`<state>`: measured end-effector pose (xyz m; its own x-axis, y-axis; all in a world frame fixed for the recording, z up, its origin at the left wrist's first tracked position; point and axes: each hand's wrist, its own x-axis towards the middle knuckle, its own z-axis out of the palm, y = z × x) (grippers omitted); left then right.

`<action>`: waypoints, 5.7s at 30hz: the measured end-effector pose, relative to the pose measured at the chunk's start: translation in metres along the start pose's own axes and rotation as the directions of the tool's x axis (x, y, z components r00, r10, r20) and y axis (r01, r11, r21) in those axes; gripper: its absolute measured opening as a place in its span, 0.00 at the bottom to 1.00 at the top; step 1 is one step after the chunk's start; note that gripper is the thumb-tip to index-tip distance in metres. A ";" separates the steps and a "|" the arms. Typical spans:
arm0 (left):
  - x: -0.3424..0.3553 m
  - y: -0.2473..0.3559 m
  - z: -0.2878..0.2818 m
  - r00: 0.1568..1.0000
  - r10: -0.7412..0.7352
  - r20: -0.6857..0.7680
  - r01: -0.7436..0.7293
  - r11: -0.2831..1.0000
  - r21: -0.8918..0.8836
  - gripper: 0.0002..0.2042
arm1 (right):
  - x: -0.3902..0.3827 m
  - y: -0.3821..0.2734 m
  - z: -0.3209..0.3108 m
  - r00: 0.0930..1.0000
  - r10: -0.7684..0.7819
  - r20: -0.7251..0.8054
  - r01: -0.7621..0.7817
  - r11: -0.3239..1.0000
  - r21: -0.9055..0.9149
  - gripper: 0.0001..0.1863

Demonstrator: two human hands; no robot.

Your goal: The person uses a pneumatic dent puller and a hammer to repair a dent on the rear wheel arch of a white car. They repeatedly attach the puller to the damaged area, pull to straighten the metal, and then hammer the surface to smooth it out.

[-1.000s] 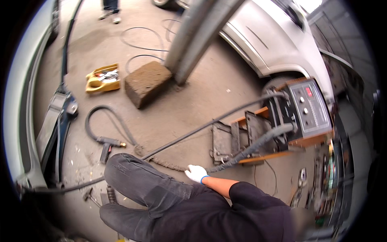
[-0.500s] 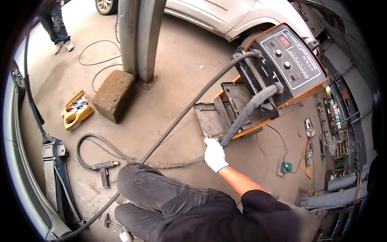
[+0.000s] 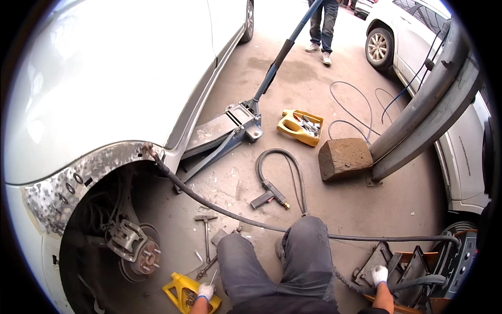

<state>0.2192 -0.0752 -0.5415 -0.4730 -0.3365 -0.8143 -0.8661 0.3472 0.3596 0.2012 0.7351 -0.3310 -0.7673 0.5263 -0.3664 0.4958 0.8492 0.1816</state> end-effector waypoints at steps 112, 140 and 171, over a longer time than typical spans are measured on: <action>-0.428 0.375 -0.320 -0.390 0.848 -0.359 0.091 0.423 0.902 0.16 | -0.112 -0.530 -0.400 -0.109 -0.976 -0.188 0.992 -0.120 0.043 0.22; -0.423 0.378 -0.314 -0.440 0.816 -0.373 0.078 0.449 0.890 0.14 | -0.127 -0.520 -0.407 -0.034 -0.964 -0.264 0.970 0.031 -0.240 0.22; -0.319 0.474 -0.237 0.441 0.689 -0.575 -0.313 -0.482 -0.818 0.17 | -0.138 -0.509 -0.411 -0.158 -0.985 0.065 0.977 -0.146 0.158 0.26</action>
<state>-0.0786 -0.0103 -0.0032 -0.8984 -0.4125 0.1507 0.4335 -0.7782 0.4543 -0.1127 0.2472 0.0020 -0.3412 -0.9226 -0.1803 -0.7573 0.3834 -0.5287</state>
